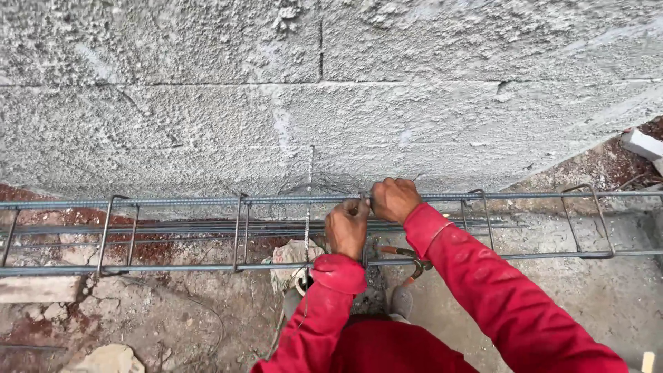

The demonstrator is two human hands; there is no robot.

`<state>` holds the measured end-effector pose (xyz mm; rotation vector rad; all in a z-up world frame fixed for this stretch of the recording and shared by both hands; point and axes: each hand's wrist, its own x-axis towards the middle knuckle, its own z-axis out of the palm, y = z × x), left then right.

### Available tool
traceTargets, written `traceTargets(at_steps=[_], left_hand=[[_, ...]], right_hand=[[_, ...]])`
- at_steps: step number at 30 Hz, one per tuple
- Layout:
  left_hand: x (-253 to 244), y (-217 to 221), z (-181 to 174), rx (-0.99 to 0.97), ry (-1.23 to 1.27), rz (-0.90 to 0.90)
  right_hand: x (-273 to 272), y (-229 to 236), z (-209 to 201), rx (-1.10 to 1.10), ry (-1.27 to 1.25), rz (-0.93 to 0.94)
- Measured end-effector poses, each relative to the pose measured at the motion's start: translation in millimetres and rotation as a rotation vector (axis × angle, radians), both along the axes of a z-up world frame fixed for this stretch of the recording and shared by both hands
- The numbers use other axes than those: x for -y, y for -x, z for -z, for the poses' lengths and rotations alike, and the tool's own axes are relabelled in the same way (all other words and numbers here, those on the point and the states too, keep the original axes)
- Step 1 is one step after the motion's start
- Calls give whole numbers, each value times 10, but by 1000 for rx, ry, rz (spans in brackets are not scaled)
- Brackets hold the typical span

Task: The person constructs a rebar cage by sliding metal stirrups along rebar rods and tying them together with wire using pliers and by hand.

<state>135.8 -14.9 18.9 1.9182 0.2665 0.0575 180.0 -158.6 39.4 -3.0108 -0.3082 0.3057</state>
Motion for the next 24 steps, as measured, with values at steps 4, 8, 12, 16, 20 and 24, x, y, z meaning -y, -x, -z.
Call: traceTargets(at_steps=[4,8,12,16,20,24], left_hand=[[25,127,-95,64,7,-13],[52,179,-198,18,31,-62],[67,198,-202,105,53,-49],[39,247,-223,97,13,-6],[-44,259,-265,97,-34,98],[-228,124,-303,-105,-287,422]], right_hand=[[66,-255,138,-324,-146,111],[336,-454,168,-578,-790,145],[294,-294,28,-440,-986,320],[27,61,-79,-34,-832,301],[-79,202,-183,17,-958,346],[-72,259,-96,-19,-989,433]])
